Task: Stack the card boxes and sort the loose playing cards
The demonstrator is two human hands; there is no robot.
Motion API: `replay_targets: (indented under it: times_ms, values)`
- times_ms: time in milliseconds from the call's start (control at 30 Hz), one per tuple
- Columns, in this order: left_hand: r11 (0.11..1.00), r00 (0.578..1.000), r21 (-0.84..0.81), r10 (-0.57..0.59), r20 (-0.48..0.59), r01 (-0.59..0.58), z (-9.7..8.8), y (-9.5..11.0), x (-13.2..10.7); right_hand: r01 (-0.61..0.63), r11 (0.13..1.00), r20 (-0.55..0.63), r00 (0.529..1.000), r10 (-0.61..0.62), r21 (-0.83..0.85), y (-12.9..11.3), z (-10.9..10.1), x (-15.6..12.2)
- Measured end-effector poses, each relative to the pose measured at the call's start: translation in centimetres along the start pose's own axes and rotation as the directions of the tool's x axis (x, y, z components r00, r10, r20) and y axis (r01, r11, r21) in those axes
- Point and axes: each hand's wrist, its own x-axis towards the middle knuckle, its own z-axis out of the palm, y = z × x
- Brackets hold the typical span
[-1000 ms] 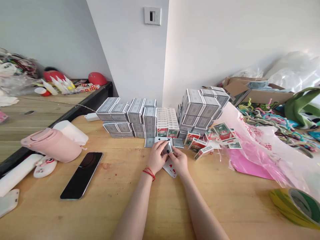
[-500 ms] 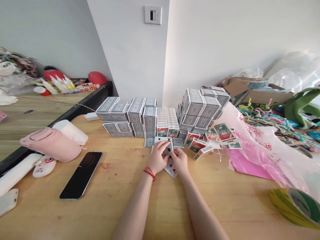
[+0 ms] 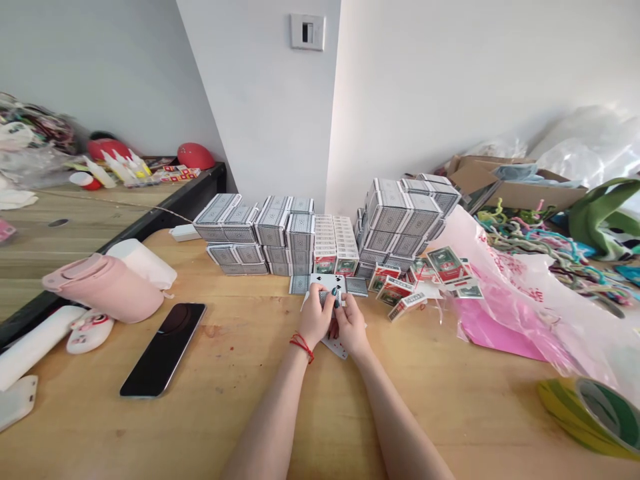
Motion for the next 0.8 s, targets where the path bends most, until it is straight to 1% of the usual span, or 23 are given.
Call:
replay_targets:
  times_ms: [67,133,233,267,333,400,467,567,667,800]
  values:
    - [0.999,1.000,0.030,-0.017,0.022,0.016,-0.1,0.0,0.0,0.040,0.994,-0.016,0.999,-0.042,-0.098,0.1,0.1,-0.1]
    - [0.999,1.000,0.025,-0.025,0.010,0.025,-0.2,0.0,0.1,0.060,0.990,-0.022,0.998,-0.064,-0.129,0.1,0.1,-0.2]
    - [0.997,0.996,-0.027,-0.074,-0.057,0.072,-0.2,0.1,0.2,0.034,0.996,-0.010,0.999,-0.035,-0.079,-0.2,0.1,-0.2]
    - [0.994,0.993,-0.049,-0.099,-0.065,0.096,-0.1,0.2,0.2,0.019,0.998,-0.012,1.000,-0.020,-0.054,-0.3,0.1,-0.2]
    - [0.987,0.990,-0.092,-0.137,-0.044,0.133,0.0,0.4,0.1,-0.009,1.000,-0.019,1.000,0.009,-0.006,-0.6,0.1,-0.1]
    - [0.983,0.992,-0.140,-0.124,-0.023,0.119,0.3,0.6,0.0,-0.027,1.000,-0.014,1.000,0.027,0.017,-0.8,0.0,0.0]
    - [0.979,0.996,-0.187,-0.091,-0.024,0.085,0.5,0.7,-0.2,-0.032,0.999,-0.013,0.999,0.032,0.007,-1.0,-0.1,0.1]
    - [0.973,0.997,-0.221,-0.072,-0.007,0.069,0.7,0.9,-0.2,-0.012,1.000,-0.087,0.996,0.009,-0.027,-0.9,-0.2,0.3]
    - [0.981,0.999,-0.188,-0.035,0.021,0.038,0.7,1.1,-0.2,0.038,0.993,-0.192,0.980,-0.059,-0.112,-0.7,-0.3,0.5]
    - [1.000,0.999,-0.008,0.004,-0.036,-0.004,0.8,1.3,-0.3,0.071,0.946,-0.243,0.958,-0.153,-0.315,-0.4,-0.3,0.4]
